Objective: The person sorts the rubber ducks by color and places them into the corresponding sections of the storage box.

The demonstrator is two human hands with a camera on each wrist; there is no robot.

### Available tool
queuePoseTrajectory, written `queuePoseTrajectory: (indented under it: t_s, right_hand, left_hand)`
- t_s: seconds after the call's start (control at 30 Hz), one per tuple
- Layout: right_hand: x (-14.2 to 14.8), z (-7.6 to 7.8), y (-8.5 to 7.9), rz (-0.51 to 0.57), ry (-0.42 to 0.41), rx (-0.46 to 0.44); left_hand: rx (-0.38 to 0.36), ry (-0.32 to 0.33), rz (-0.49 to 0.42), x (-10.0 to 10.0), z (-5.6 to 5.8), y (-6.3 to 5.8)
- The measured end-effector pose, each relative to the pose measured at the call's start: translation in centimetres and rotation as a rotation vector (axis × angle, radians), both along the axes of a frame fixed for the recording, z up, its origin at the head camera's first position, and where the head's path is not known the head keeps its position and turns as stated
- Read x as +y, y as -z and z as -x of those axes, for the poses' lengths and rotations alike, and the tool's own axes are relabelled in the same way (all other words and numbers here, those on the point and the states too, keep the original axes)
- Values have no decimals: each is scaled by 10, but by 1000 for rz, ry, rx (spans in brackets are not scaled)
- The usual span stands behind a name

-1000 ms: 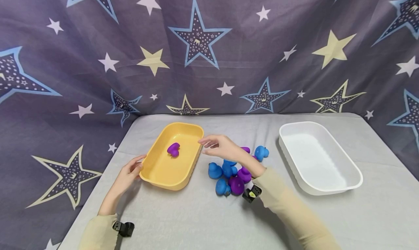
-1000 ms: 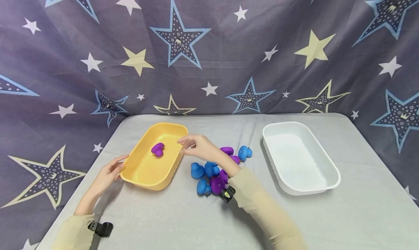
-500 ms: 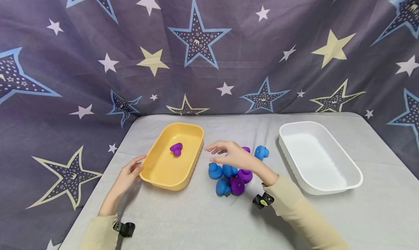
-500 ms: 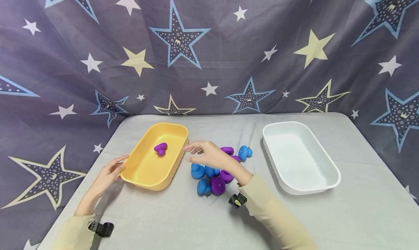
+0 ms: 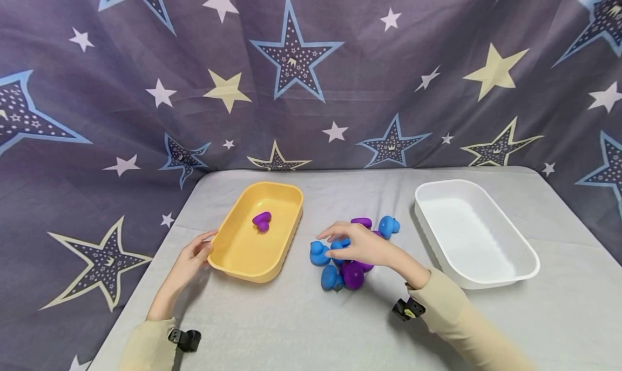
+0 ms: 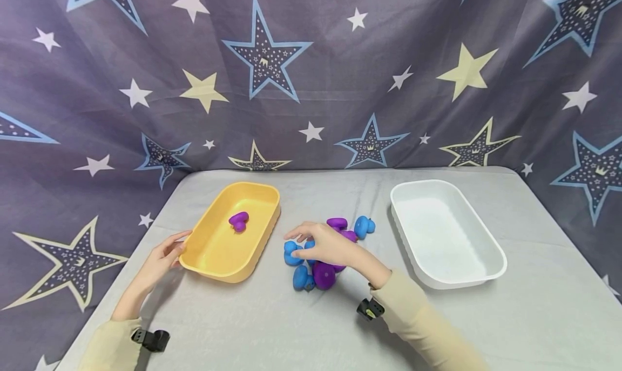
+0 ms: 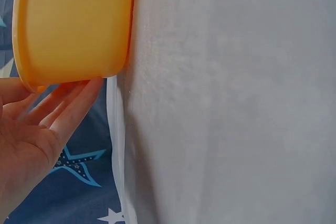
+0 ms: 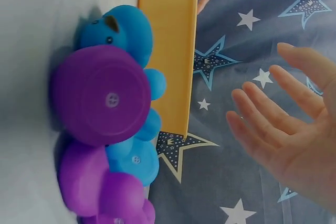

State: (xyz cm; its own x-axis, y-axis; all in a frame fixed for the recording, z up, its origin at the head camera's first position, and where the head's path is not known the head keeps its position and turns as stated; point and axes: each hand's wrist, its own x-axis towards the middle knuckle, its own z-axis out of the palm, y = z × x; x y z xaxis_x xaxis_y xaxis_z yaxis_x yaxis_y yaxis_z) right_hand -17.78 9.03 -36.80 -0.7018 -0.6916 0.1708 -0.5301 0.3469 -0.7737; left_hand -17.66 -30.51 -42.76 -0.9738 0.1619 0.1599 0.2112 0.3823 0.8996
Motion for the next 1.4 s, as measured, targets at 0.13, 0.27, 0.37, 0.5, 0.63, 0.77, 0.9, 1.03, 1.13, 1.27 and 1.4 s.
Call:
queuePoseTrajectory:
  t_s: [0.13, 0.27, 0.37, 0.5, 0.63, 0.77, 0.9, 1.03, 1.13, 1.27, 1.4]
  right_hand:
    - [5, -3, 3, -16, -4, 20]
    - [11, -8, 7, -35, 6, 45]
    - [15, -11, 9, -61, 4, 68]
    - [19, -15, 14, -103, 1, 102]
    - [22, -17, 21, -126, -8, 147]
    - [25, -18, 25, -151, -7, 173]
    - [27, -21, 28, -167, 5, 164]
    - [29, -23, 32, -185, 20, 186]
    - [30, -24, 36, -188, 35, 195]
    - [31, -26, 41, -185, 51, 169]
    - [31, -28, 45, -194, 61, 159]
  left_hand:
    - [1, -1, 1, 0, 0, 0]
    - [2, 2, 0, -1, 0, 0]
    - [2, 5, -3, -1, 0, 0]
    - [2, 4, -1, 0, -1, 0]
    - [3, -3, 8, 0, -1, -1]
    - [5, -7, 14, 0, -1, -1]
    - [8, -7, 21, 0, -1, 0]
    - [9, -7, 22, -1, -1, 0]
    - [6, -6, 20, -1, -1, 1]
    - [5, -9, 22, -1, -1, 0]
    - [10, -16, 27, -1, -1, 0]
